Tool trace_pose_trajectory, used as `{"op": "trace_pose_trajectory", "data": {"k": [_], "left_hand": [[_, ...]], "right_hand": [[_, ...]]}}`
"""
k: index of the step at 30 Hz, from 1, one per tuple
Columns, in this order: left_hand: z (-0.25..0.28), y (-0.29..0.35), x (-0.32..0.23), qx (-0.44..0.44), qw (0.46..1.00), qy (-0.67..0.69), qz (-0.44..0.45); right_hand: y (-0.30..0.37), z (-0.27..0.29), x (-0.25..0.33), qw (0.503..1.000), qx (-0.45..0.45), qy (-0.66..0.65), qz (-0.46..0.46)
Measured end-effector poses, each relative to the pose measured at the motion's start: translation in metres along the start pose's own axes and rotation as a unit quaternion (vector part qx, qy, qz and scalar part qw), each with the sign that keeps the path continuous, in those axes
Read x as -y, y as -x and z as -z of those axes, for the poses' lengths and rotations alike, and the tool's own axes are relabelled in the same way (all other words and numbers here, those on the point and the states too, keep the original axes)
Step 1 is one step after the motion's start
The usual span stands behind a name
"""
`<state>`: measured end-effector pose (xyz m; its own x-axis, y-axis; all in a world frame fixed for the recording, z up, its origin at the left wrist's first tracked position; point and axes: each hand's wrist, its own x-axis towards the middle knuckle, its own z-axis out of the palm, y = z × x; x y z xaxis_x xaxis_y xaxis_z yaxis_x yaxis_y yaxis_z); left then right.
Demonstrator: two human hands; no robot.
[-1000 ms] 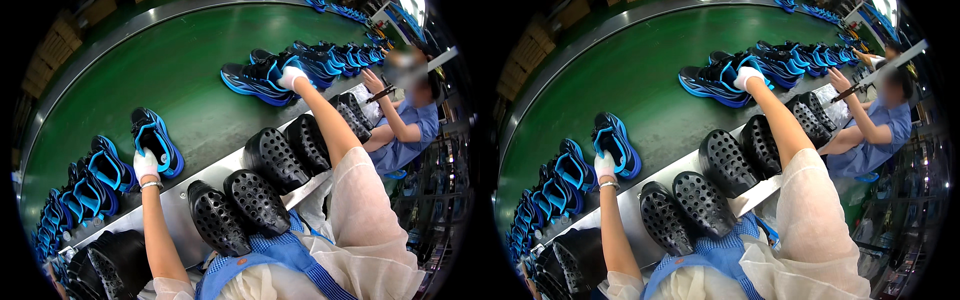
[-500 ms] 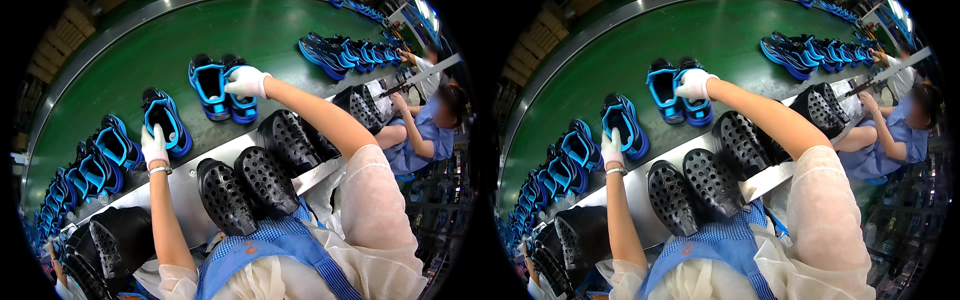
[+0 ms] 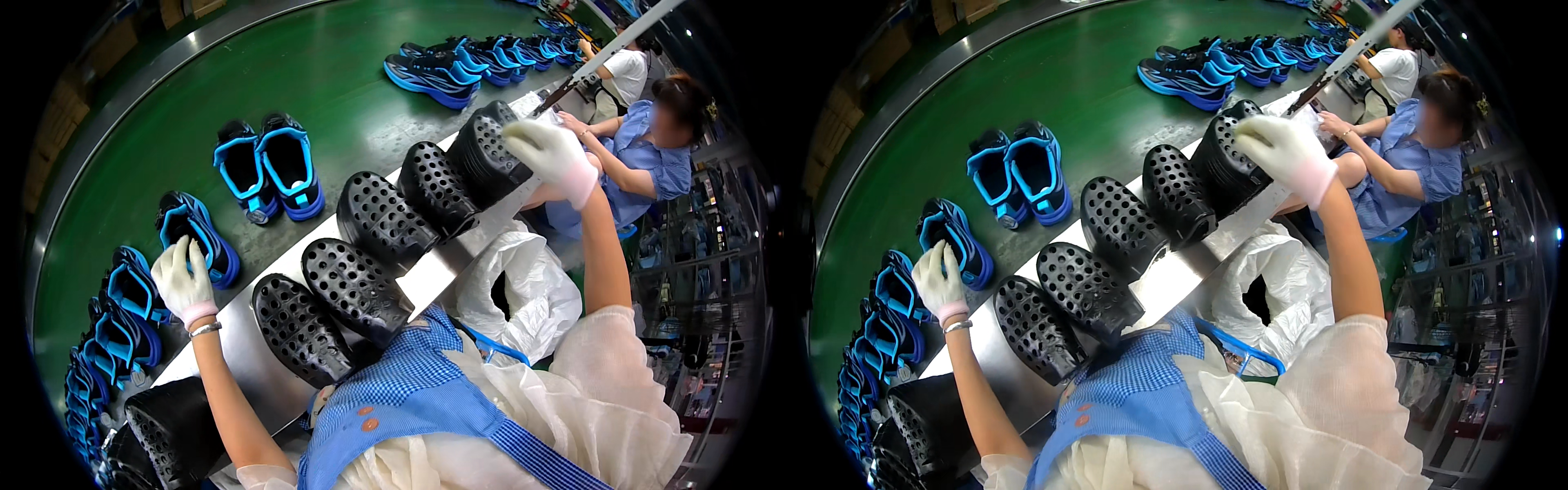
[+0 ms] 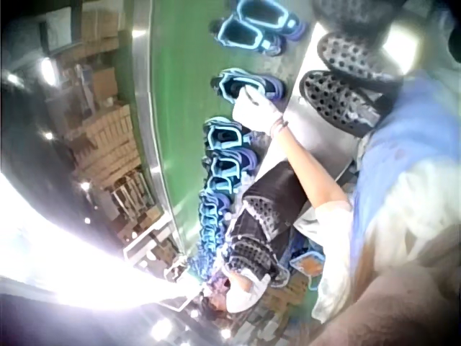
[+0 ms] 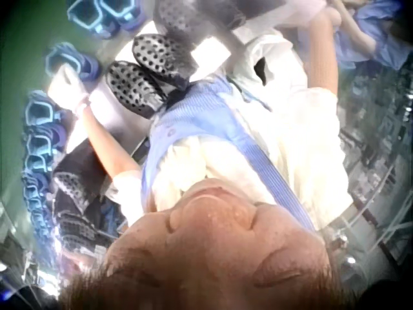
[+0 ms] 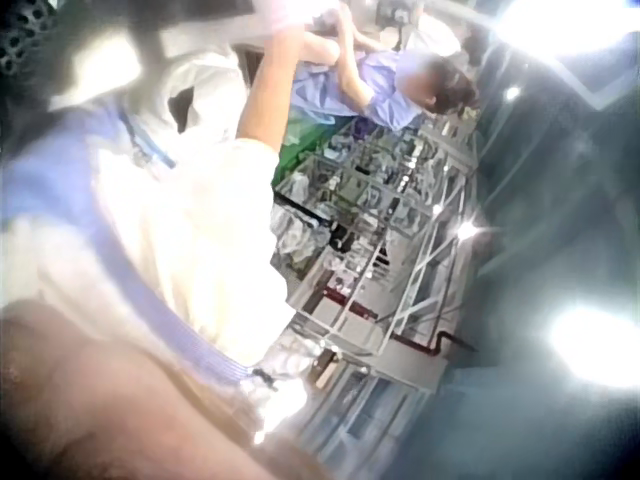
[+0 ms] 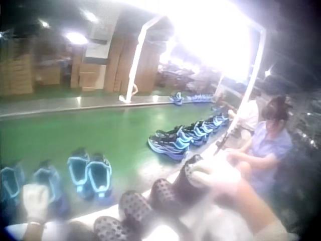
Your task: The person fits black plastic components into blue and black sneakers on an assembly line. They pick up a component by hand, press it into the shoe, and place the assembled shoe back onto the conveyor belt.
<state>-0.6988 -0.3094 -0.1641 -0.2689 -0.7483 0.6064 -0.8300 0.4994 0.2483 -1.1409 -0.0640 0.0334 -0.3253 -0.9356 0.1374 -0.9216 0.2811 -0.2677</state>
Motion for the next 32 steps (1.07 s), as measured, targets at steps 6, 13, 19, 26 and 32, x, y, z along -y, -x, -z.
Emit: {"op": "trace_pose_trajectory", "data": {"k": [6,13,19,26,32], "left_hand": [[-0.007,-0.038,-0.043,0.07,0.983,0.083,-0.145],[-0.037,-0.057,-0.061,0.349,0.928,0.122,-0.032],[-0.045,-0.039,-0.084,0.37,0.911,0.182,-0.01],[-0.056,-0.027,-0.074,0.351,0.907,0.229,0.027],[-0.022,-0.02,-0.058,0.329,0.905,0.269,0.027]], "right_hand": [[0.029,-0.01,-0.026,0.991,-0.029,0.13,0.024],[0.046,-0.015,-0.085,0.991,-0.03,0.122,0.044],[0.05,-0.025,-0.154,0.994,0.025,-0.106,-0.007],[0.018,-0.012,-0.148,0.981,0.112,-0.134,-0.085],[-0.009,-0.016,-0.335,0.928,0.124,-0.341,-0.089]]}}
